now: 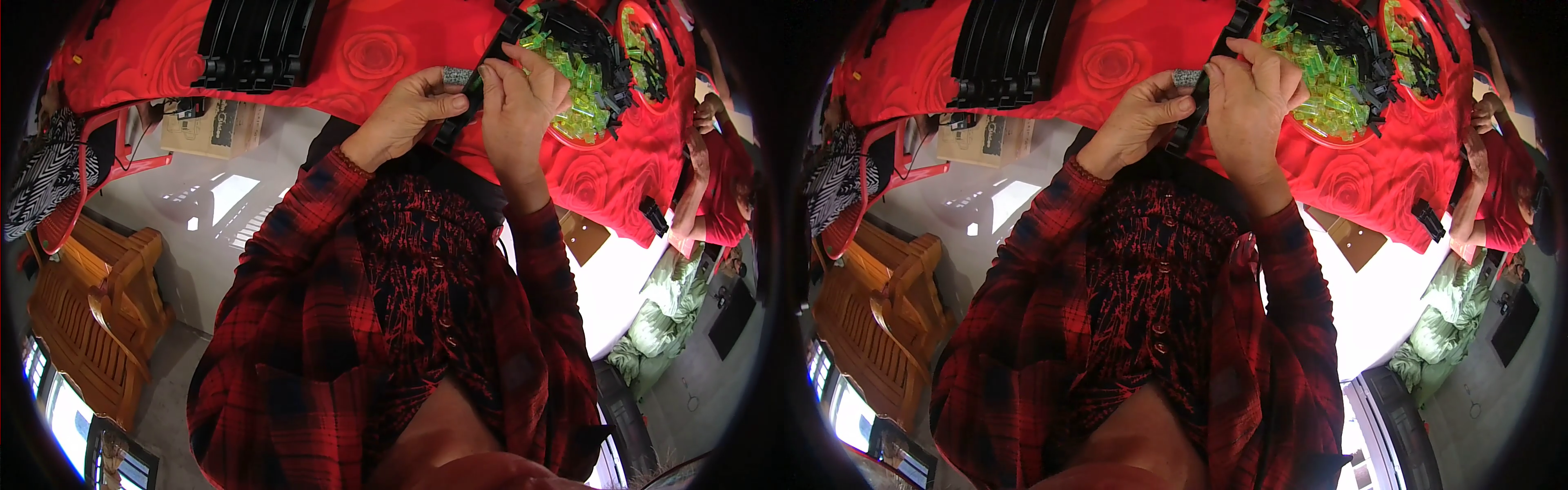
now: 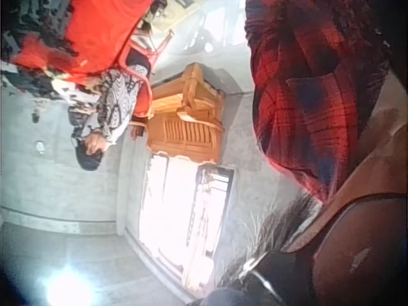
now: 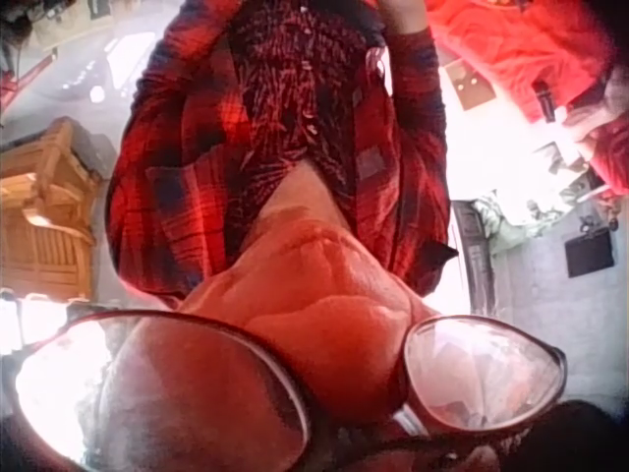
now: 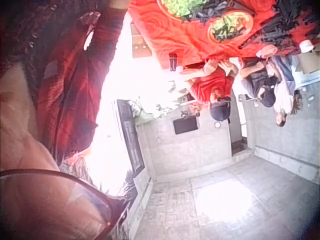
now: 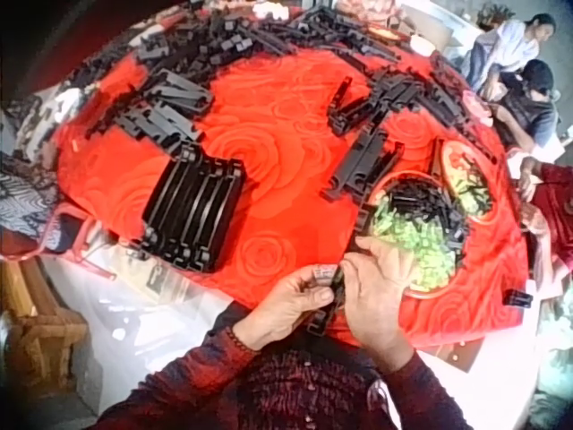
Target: The person assembles plastic components for toy guns by hand, attaching green plastic components and magazine housings to plastic gun frames.
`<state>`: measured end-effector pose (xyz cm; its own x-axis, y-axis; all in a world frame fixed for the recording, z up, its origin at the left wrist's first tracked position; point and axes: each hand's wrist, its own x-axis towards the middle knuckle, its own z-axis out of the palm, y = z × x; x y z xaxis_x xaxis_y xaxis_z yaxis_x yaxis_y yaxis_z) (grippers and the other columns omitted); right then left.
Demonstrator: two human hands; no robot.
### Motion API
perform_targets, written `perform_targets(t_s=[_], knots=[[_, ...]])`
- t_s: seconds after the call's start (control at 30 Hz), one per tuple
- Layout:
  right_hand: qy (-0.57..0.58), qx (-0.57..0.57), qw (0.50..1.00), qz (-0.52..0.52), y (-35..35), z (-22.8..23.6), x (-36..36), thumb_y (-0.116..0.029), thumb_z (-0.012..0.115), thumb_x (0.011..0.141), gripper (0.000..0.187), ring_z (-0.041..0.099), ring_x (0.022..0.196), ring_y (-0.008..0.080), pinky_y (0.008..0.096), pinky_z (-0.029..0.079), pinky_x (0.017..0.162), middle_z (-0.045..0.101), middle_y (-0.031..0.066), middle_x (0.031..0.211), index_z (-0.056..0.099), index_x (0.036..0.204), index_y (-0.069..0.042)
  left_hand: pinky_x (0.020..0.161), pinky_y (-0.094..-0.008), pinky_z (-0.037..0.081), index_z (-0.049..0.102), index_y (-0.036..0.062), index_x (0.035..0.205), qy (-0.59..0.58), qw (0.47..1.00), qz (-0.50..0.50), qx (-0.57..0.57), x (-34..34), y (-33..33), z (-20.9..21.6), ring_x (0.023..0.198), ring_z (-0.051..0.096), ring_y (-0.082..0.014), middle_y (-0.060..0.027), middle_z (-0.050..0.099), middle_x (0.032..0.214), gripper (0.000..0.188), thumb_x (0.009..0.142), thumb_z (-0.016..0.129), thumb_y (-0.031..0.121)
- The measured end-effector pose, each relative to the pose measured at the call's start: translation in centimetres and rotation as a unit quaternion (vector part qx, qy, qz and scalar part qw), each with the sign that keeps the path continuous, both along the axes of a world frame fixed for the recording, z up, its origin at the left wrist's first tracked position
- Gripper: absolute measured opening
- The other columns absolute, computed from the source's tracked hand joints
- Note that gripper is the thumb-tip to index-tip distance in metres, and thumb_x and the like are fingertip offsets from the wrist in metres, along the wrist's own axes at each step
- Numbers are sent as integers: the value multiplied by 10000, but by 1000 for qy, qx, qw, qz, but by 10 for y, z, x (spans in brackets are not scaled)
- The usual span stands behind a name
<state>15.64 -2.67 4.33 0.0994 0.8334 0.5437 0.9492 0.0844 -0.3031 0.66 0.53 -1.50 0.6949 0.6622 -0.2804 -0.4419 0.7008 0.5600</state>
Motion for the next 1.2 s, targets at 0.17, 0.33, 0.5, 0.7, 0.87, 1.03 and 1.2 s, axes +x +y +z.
perform_targets(t_s=[0.17, 0.33, 0.5, 0.7, 0.87, 1.03, 1.2], knots=[[-5, 8, 1000, 23, -2, -1, 2, -140, 714, 800, 95, 498, 1064, 235, 408, 307, 919, 628, -30, 1136, 733, 888, -111, 885, -255, 492, 604, 56, 1220, 4, 1000, -12, 12, -1, 0, -1, 998, 600, -100, 0, 645, 1115, 348, 888, 710, 63], [-27, -34, 999, 5, -2, 9, -2, -132, 706, 797, 138, 500, 1071, 262, 418, 320, 926, 614, -12, 1162, 713, 932, -105, 900, -257, 488, 603, 48, 1216, 17, 999, -1, 30, 2, -1, -1, 1001, 597, -102, -14, 643, 1128, 341, 890, 702, 42], [35, -40, 999, -4, 1, 4, -3, -82, 698, 793, 261, 498, 1075, 292, 431, 364, 925, 575, 44, 1196, 675, 1051, -104, 925, -275, 489, 599, 40, 1220, 29, 999, 4, 39, 3, 0, 0, 1013, 606, -117, -30, 648, 1137, 346, 889, 699, 38], [209, 0, 978, -23, -7, 15, -3, -49, 659, 849, 334, 535, 1042, 281, 380, 454, 872, 554, 148, 1197, 602, 1177, -23, 916, -261, 498, 594, 18, 1186, 5, 1000, 11, 3, 4, 1, 1, 989, 614, -121, -45, 623, 1084, 334, 877, 718, 45], [391, -59, 918, -16, -6, 4, 3, -105, 618, 939, 437, 595, 945, 201, 310, 490, 815, 601, 159, 1118, 486, 1314, 77, 883, -243, 490, 603, 11, 1160, 34, 998, -3, 51, 0, -3, 15, 974, 614, -108, -39, 635, 1039, 273, 909, 686, 77], [438, -144, 887, -9, -8, 8, 2, -140, 563, 1005, 486, 578, 1004, 110, 239, 463, 895, 613, 81, 1122, 420, 1390, 121, 826, -245, 490, 610, 3, 1078, 72, 988, 21, 138, 3, -7, 20, 916, 617, -100, -20, 648, 982, 217, 930, 673, 150], [506, -138, 851, 25, -11, 13, 2, -139, 569, 1003, 443, 583, 970, 107, 242, 470, 877, 625, 70, 1105, 464, 1355, 107, 724, -251, 477, 589, 2, 1029, 274, 911, 40, 307, 12, -8, 27, 842, 558, -53, 8, 617, 895, 169, 957, 638, 147]])
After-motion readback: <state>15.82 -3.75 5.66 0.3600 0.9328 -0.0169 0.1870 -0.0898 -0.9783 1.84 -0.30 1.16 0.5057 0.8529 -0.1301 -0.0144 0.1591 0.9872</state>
